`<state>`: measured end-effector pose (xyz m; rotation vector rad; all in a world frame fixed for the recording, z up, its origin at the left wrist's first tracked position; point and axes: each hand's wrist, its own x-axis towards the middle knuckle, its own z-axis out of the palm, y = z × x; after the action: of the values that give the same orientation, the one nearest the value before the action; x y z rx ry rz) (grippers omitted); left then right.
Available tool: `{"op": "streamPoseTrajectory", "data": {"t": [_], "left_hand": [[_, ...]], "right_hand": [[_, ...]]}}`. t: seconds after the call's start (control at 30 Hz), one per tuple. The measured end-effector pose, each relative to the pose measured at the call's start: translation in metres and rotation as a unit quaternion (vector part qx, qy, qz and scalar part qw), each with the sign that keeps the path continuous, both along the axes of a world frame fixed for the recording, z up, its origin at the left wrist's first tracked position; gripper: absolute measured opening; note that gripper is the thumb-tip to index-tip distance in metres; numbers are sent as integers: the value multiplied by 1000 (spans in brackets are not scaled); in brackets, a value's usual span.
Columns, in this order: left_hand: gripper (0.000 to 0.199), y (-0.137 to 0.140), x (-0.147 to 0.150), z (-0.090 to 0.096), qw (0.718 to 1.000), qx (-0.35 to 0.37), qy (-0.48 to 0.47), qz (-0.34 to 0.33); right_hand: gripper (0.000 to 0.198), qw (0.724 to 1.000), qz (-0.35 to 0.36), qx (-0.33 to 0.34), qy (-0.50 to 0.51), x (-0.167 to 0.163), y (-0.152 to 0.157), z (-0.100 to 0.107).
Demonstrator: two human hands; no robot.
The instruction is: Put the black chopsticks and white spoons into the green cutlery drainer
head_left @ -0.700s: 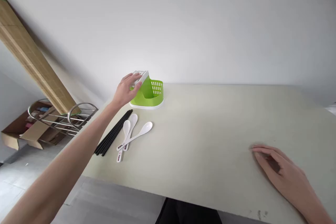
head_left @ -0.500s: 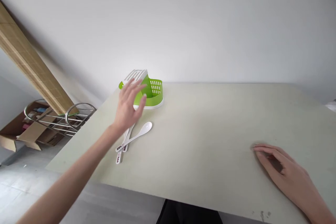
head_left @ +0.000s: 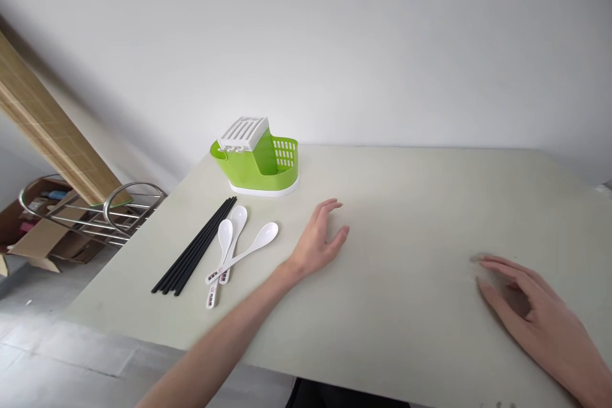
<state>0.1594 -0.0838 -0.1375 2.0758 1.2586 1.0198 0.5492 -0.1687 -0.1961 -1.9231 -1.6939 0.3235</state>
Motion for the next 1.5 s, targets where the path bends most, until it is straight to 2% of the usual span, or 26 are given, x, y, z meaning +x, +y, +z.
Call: {"op": "streamPoseTrajectory", "data": {"t": [0.1,0.2,0.33,0.5,0.6,0.67,0.83,1.0,1.2,1.5], "left_hand": [[34,6,-2,-8,996,-22,-74,32],[24,5,-2,-8,988,-44,-133,68],[21,4,1,-3,980,-74,-162,86],[19,7,4,0,976,-98,-169,99],[18,7,3,0,975,-97,-170,103],[15,6,2,1,974,-97,-178,100],[14,4,1,4,970,-115,-189,98],[23,3,3,10,966,-152,-193,79],[36,2,3,16,960,-199,-194,35],[38,0,4,22,956,-217,-196,40]], "right_hand": [[76,996,36,-1,-86,-9,5,-6],[85,983,71,-22,-167,-23,19,-10],[85,970,96,-46,-220,-55,60,-5],[81,967,81,-83,-229,-130,121,17],[77,967,106,-86,-213,-173,142,27],[75,969,106,-83,-205,-189,147,29],[74,973,114,-60,-190,-189,147,20],[73,975,126,-33,-181,-183,147,15],[71,975,129,-30,-176,-183,147,18],[70,973,131,-41,-187,-183,146,21]]}}
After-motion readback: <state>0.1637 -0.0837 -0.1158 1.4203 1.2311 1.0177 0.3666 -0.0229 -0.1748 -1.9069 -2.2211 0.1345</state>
